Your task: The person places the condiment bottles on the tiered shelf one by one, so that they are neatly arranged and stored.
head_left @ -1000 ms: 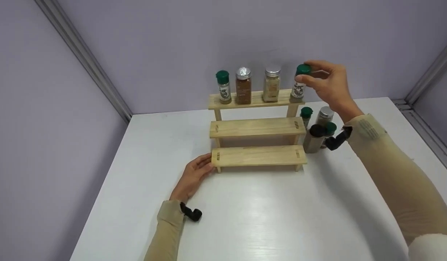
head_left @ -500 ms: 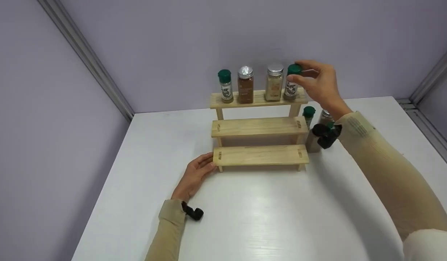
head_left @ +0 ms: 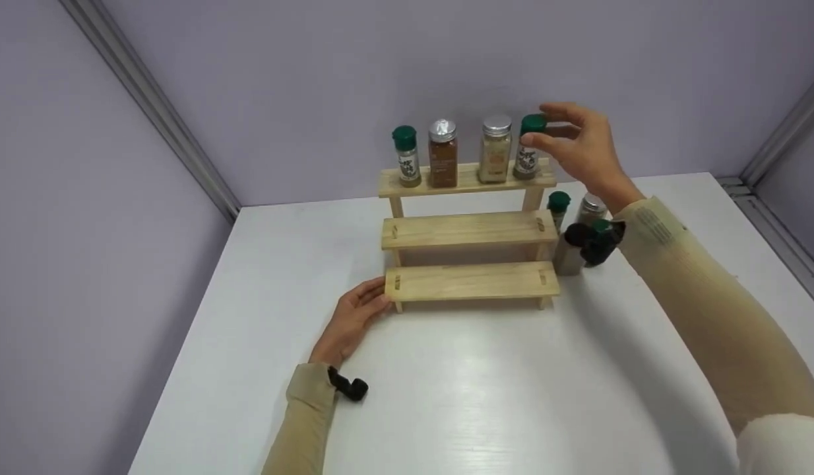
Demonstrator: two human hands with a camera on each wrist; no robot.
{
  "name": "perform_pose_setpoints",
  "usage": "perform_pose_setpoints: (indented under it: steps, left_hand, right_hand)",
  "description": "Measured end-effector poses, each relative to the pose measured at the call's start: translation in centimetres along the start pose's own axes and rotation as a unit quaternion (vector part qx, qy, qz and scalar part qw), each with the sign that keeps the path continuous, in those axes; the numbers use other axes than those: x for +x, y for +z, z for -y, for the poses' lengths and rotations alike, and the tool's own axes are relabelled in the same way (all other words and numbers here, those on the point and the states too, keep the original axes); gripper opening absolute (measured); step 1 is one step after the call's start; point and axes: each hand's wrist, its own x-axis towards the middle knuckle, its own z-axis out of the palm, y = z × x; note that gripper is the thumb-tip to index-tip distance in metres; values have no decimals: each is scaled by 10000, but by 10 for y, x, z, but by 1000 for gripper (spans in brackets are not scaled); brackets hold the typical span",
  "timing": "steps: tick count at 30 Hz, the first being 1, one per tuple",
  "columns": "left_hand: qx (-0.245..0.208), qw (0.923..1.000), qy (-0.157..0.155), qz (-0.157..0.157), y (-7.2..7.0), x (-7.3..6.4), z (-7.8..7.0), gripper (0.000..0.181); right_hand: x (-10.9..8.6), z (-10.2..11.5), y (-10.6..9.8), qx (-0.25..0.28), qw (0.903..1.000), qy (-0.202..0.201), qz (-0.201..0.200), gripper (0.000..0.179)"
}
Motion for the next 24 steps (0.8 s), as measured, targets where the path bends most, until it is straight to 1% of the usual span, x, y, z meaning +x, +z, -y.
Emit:
perform_pose_setpoints:
  steps: [3, 6, 12, 18, 21, 24]
  left_hand:
    - [-17, 10000, -6, -47, -2, 1, -1, 55]
    - [-40, 10000, -5, -61, -3, 2, -2, 53]
    - [8, 10000, -15, -91, -4, 1, -3, 54]
    - [63, 10000, -1, -32, -3, 0, -2, 55]
    - [76, 10000, -22, 15, -2, 0, 0, 55]
    - [41, 10000, -57, 13, 0, -1, 0, 54]
  right_hand:
    - [-1, 4, -4, 96, 9999, -45, -21, 67]
    - [-4, 5, -9, 42, 10000, -72, -52, 64]
    - [-19, 0, -22, -315, 9995, -66, 9, 60]
    - [-39, -19, -40, -586, 9982, -44, 99, 59]
    - [-51, -33, -50, -687, 9976, 30, 114, 60]
    - [-64, -49, -58, -897, 9959, 46, 120, 60]
